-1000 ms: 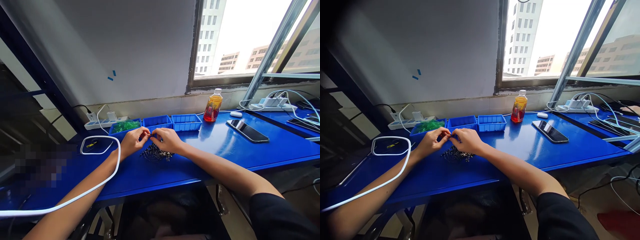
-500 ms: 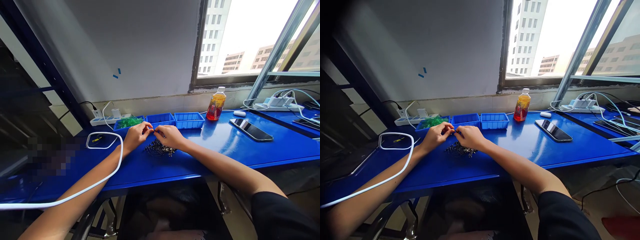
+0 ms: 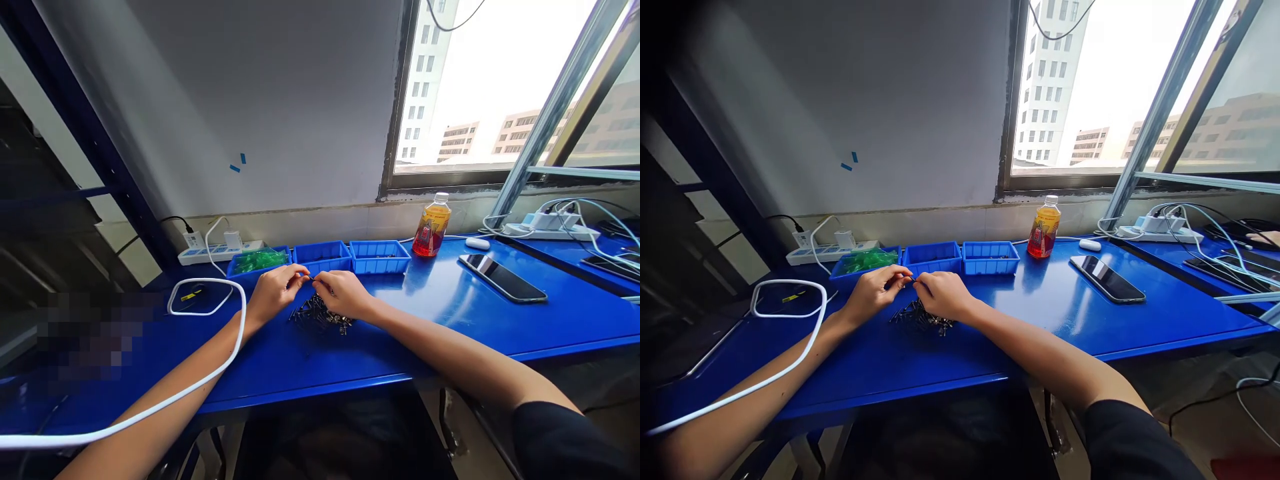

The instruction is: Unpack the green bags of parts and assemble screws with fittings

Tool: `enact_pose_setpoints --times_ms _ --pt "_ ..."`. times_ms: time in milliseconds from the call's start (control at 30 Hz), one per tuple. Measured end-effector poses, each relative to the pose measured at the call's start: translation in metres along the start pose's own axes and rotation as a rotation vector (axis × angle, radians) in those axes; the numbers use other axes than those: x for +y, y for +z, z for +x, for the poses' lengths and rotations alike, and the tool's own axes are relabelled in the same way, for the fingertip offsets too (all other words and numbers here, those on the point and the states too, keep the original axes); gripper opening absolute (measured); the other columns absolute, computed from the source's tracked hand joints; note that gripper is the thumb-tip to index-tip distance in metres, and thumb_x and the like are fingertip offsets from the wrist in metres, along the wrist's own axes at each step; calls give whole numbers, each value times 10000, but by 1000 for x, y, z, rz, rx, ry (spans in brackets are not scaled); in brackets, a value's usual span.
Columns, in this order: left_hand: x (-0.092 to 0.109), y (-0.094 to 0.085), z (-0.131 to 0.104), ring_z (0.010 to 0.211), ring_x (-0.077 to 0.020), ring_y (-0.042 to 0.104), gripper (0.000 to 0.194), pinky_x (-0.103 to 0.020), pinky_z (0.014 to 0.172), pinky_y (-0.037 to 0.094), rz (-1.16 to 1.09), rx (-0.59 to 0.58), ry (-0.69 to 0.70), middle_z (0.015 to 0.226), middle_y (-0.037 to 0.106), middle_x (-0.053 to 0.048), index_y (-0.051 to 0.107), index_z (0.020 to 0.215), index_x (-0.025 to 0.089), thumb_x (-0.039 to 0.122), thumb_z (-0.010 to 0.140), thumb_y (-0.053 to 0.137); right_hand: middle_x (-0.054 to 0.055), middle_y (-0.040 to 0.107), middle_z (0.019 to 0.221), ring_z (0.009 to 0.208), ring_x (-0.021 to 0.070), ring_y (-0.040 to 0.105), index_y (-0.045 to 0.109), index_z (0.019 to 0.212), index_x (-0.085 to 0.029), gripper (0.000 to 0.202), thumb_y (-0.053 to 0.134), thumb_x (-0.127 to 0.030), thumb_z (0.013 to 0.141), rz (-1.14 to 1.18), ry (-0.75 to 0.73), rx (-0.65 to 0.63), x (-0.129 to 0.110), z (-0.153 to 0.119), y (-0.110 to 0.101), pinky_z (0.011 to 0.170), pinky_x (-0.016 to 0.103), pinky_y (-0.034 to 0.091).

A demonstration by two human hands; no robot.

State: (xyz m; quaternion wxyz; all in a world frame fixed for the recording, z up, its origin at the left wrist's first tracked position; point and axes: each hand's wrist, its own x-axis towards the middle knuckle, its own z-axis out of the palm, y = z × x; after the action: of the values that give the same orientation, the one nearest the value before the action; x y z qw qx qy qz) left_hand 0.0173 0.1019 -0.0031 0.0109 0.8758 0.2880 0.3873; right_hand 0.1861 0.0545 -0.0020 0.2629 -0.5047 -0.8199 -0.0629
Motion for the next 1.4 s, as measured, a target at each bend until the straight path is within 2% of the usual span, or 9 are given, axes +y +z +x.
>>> enact_pose_setpoints --times_ms 167,367,567,733,1033,1300,1400 --pt "5 -1 0 618 -148 592 187 -245 584 440 -6 -2 -81 673 646 -16 616 824 179 318 824 491 29 655 674 599 120 564 649 845 -148 177 505 -244 882 23 11 -7 1 -1 2 555 229 299" --pt "10 -6 1 596 -157 588 201 -256 561 437 -46 1 -115 633 626 -18 604 782 174 335 813 487 33 668 711 628 124 579 644 875 -153 175 504 -257 888 21 21 7 0 0 0 569 230 308" --pt "7 3 -1 523 -125 558 202 -219 513 415 -111 6 -144 577 613 12 600 740 191 336 801 472 46 686 744 653 134 602 646 887 -148 169 502 -236 886 15 24 -22 6 2 3 581 230 327" --pt "5 8 -2 504 -116 530 219 -219 525 398 -96 53 -170 569 601 14 612 732 185 342 784 469 18 675 721 655 134 591 644 974 -182 199 517 -305 883 18 37 -37 7 3 1 567 231 300" --pt "7 9 -2 560 -142 565 197 -235 538 403 -17 -8 -219 613 619 -13 578 727 176 330 768 461 15 653 691 645 122 547 677 795 -181 214 513 -286 883 -12 -31 -56 10 3 2 566 233 267" --pt "6 8 -1 524 -134 536 198 -228 514 378 -1 -52 -200 569 590 8 569 715 183 326 785 451 18 659 721 649 117 550 664 795 -177 205 508 -272 889 19 -35 4 9 3 3 577 229 272" --pt "5 9 -1 508 -131 523 200 -227 507 367 12 -62 -194 565 582 13 569 735 187 320 799 434 12 634 669 614 113 528 645 728 -173 254 496 -291 896 12 -27 10 8 3 2 566 236 253"
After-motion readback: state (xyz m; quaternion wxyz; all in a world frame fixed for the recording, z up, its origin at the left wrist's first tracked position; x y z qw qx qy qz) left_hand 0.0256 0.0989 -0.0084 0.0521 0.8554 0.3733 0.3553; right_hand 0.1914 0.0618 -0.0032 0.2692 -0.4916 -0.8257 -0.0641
